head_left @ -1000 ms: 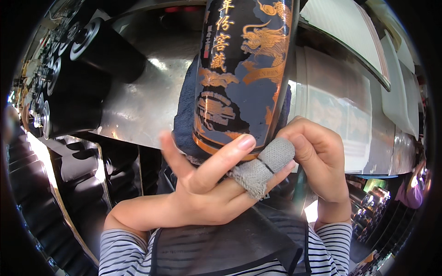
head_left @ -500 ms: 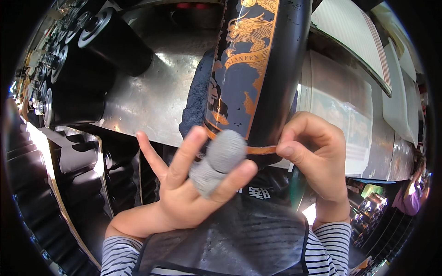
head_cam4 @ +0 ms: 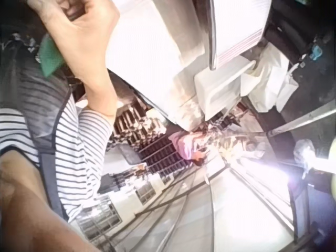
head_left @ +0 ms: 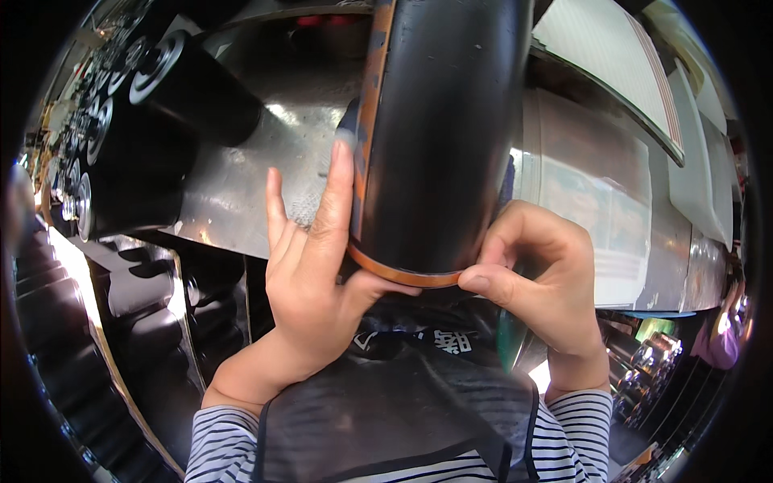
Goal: The person applies decorative labels to cylindrical black containers. They smooth the labels with a green cloth, then apply thin orange strips to the top and bottom edges of the labels, pressing them down with a finger cot. The process is repeated for multiple containers.
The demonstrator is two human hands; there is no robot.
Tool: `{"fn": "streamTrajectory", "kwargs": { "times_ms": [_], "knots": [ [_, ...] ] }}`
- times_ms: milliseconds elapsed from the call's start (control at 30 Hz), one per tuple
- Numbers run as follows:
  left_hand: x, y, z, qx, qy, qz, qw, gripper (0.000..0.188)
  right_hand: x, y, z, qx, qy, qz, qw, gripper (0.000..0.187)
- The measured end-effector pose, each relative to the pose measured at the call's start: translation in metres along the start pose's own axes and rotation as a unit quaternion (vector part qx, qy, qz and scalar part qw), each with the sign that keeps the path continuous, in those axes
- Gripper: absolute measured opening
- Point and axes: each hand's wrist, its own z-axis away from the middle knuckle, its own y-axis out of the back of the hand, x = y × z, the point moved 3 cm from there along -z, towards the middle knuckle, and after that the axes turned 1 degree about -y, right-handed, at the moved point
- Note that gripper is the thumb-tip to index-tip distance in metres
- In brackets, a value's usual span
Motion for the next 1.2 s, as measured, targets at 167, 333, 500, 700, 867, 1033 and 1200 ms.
{"fn": "streamTrajectory", "kwargs": {
  "times_ms": [167, 333, 500, 700, 867, 1033, 1200],
  "knots": [
    [0.009, 0.006, 0.04, -0.003, -0.044, -0.059, 0.997, 0.051, 0.0, 0.0, 0.003, 0.003, -0.04, -0.033, 0.999, 0.015],
    [0.031, -0.005, 0.04, -0.059, -0.184, -0.261, 0.946, 0.04, 0.004, 0.003, 0.012, -0.009, -0.063, -0.141, 0.988, 0.014],
    [0.034, -0.009, 0.007, 0.007, -0.21, -0.178, 0.961, 0.053, -0.002, 0.009, 0.016, 0.006, -0.06, -0.069, 0.996, 0.009],
    [0.001, 0.002, -0.005, -0.021, -0.017, -0.015, 1.0, 0.085, -0.004, -0.002, 0.0, 0.005, -0.013, -0.019, 1.0, 0.018],
    [0.001, 0.006, 0.039, -0.006, 0.002, -0.001, 1.0, 0.058, -0.003, 0.0, 0.002, 0.007, -0.022, 0.008, 1.0, 0.018],
    [0.024, 0.002, 0.04, -0.026, -0.086, -0.125, 0.988, 0.04, 0.005, 0.001, 0.009, 0.001, -0.033, -0.072, 0.997, 0.01],
    [0.036, -0.005, 0.032, -0.065, -0.219, -0.277, 0.933, 0.038, 0.003, 0.001, 0.018, 0.035, -0.026, -0.1, 0.994, 0.009]
  ]
}}
